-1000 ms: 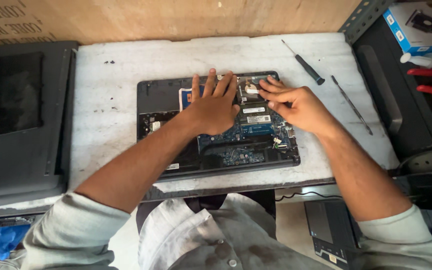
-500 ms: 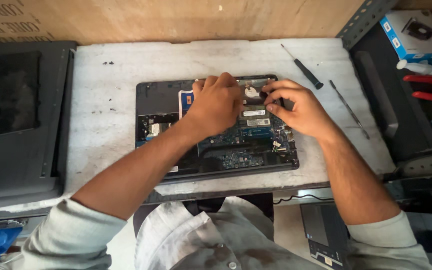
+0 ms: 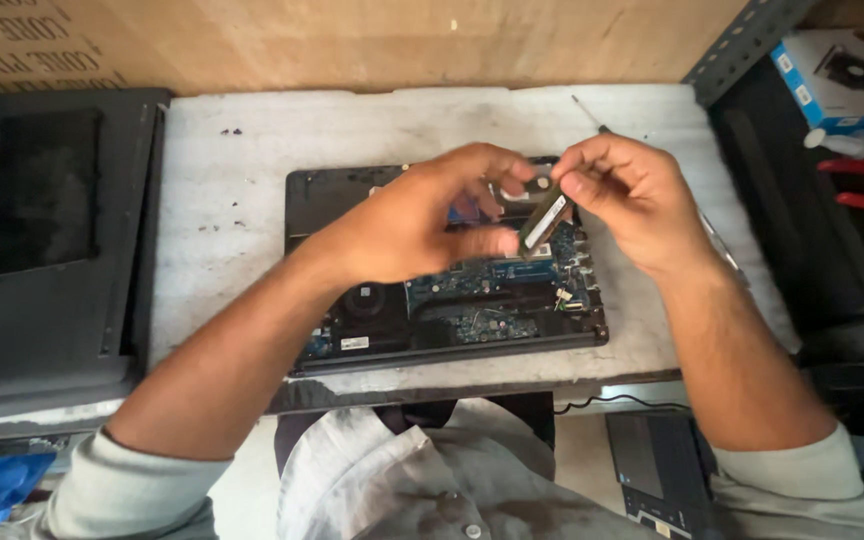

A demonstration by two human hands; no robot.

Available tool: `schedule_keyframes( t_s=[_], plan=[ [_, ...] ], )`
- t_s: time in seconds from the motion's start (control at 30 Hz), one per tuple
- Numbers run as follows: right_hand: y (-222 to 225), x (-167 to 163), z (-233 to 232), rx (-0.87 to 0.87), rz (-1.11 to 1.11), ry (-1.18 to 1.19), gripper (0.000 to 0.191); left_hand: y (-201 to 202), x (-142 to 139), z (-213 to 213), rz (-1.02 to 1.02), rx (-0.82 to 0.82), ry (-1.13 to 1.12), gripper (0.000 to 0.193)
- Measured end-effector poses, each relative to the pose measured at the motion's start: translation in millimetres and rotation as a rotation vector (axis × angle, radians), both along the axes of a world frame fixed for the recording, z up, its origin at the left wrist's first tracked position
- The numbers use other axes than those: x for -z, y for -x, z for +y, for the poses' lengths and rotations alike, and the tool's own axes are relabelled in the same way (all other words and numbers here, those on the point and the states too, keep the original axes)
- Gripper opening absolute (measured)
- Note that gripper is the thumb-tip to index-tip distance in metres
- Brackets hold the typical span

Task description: The person works on a disassembled laptop at a repair bench. They open the laptop lid, flip the chassis to expose the internal motherboard, disconnect and remove a RAM memory module by hand, then reposition the laptop and connect its power cable while checking the exposed internals.

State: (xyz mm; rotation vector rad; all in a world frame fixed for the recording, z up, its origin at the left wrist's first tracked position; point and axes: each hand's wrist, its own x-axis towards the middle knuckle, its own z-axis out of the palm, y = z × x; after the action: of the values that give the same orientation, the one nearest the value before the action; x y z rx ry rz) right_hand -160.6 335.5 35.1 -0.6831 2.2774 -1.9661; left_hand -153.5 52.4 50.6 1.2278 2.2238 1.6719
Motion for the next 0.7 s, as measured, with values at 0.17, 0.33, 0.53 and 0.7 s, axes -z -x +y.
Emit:
schedule_keyframes(
  t_s=[0.17,0.33,0.53,0.7],
  plan=[
    [-2,-16,-40,-0.131,-0.031,0.091,0.028,-25,-20,-19,0.274,-0.041,0.022,0.098],
    [1,-20,-68,-0.178,-0.102,0.163,0.033,-36,-24,-34,0.326,-0.138,0.065,0.088],
    [-4,-3,-72,-0.260,-0.159,0.208,0.038,-36,-12,-44,0.529,-0.181,0.111,0.077],
    [-6,9,-75,-0.261,-0.292,0.293,0.021,-31,-4,-51,0.687,-0.310,0.045,0.078]
  ],
)
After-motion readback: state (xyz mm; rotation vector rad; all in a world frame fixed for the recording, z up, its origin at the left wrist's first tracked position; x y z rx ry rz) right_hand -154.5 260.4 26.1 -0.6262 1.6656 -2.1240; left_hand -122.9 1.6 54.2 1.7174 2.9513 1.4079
